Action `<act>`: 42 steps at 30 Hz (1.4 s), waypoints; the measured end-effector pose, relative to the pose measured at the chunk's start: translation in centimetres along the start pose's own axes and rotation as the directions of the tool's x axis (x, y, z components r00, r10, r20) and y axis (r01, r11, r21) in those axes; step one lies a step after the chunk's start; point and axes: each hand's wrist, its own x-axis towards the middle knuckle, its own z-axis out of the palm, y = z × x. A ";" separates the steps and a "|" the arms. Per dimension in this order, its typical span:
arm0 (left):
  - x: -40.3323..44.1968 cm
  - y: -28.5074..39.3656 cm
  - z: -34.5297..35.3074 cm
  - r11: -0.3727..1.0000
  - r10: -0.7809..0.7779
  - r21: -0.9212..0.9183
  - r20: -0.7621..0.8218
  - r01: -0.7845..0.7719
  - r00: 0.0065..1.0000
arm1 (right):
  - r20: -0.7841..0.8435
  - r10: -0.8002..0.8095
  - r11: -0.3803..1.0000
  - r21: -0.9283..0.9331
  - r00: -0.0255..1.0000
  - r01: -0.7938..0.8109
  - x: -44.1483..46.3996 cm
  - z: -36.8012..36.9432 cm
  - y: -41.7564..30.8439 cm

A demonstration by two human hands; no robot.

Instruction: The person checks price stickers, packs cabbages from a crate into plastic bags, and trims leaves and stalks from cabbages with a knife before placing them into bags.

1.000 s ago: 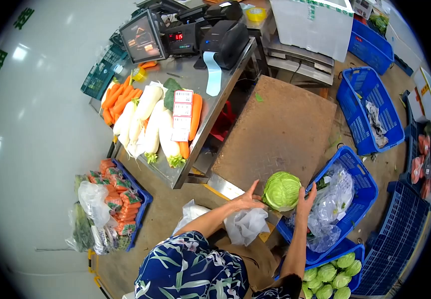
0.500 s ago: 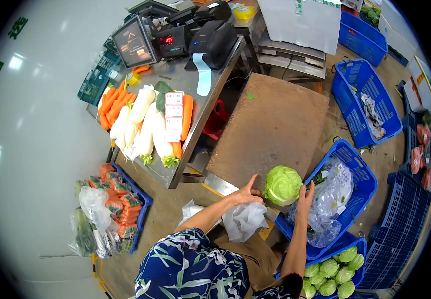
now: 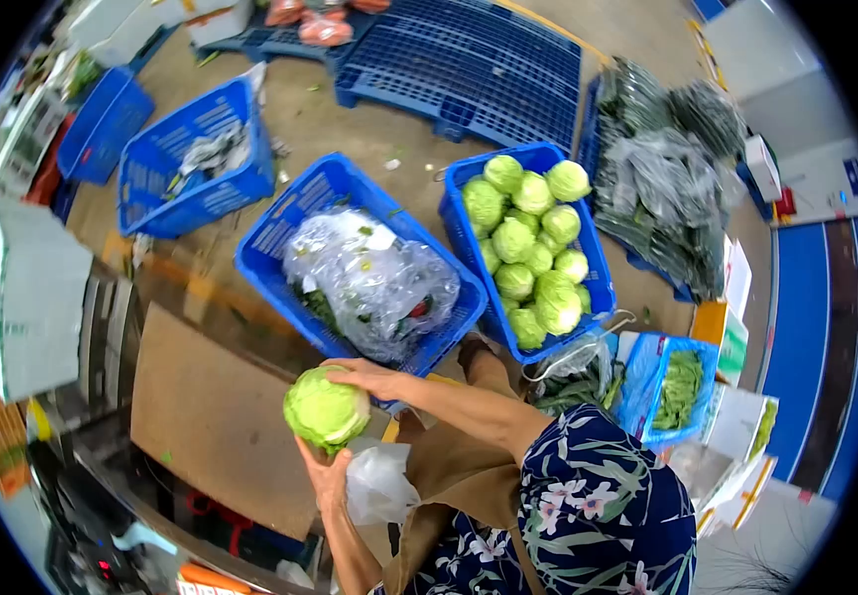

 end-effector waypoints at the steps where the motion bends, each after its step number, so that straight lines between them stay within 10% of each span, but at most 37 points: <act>1: 0.8 0.1 2.5 1.000 -0.010 0.016 0.089 0.008 0.996 | -0.015 -0.063 0.997 0.044 0.998 0.063 -1.7 -3.2 -0.9; 8: 9.7 -5.3 25.1 0.953 -0.258 0.271 0.503 0.133 0.825 | -0.443 -0.041 0.914 0.346 0.896 0.213 -12.9 -26.9 -6.7; 18: 20.2 -17.2 50.2 0.617 -0.781 0.548 0.513 0.565 0.357 | -0.845 -0.066 0.956 -0.206 0.531 -0.208 -24.2 -49.2 -11.3; 23: 26.2 -22.4 54.1 0.465 -0.808 0.885 0.429 -0.010 0.405 | -0.866 -0.106 0.744 -0.395 0.489 -0.538 -21.3 -58.4 -6.6; 28: 31.9 -17.0 62.3 0.564 -0.698 0.809 0.574 -0.165 0.428 | -0.811 -0.508 0.861 -0.470 -0.291 -0.194 -21.6 -69.4 -14.1; 30: 33.7 -16.6 67.5 0.597 -0.646 0.780 0.607 -0.189 0.464 | -0.833 -0.444 0.892 -0.445 -0.331 -0.078 -22.3 -73.5 -19.4; 33: 37.1 -20.1 74.8 0.759 -0.450 0.607 0.751 -0.237 0.483 | -0.918 -0.375 0.919 -0.351 -0.127 -0.181 -22.1 -74.8 -25.6; 35: 37.1 -21.7 78.5 0.830 -0.513 0.546 0.672 0.111 0.534 | -0.951 -0.308 0.895 -0.294 0.012 -0.335 -21.0 -77.0 -25.2; 37: 38.7 -25.7 80.6 0.843 -0.492 0.510 0.607 0.169 0.624 | -0.938 -0.333 0.935 -0.342 0.094 -0.097 -20.9 -75.8 -25.3; 38: 38.6 -26.4 80.4 0.837 -0.547 0.441 0.671 0.324 0.500 | -0.927 -0.349 0.937 -0.349 0.136 0.024 -21.0 -74.7 -25.1; 40: 37.1 -25.0 79.3 0.754 -0.569 0.369 0.780 0.544 0.259 | -0.843 -0.538 0.838 -0.534 -0.004 -0.107 -21.0 -72.7 -23.5; 42: 36.0 -24.1 77.5 0.873 -0.488 0.388 0.687 0.296 0.539 | -0.750 -0.657 0.750 -0.642 -0.076 -0.156 -20.8 -68.6 -21.5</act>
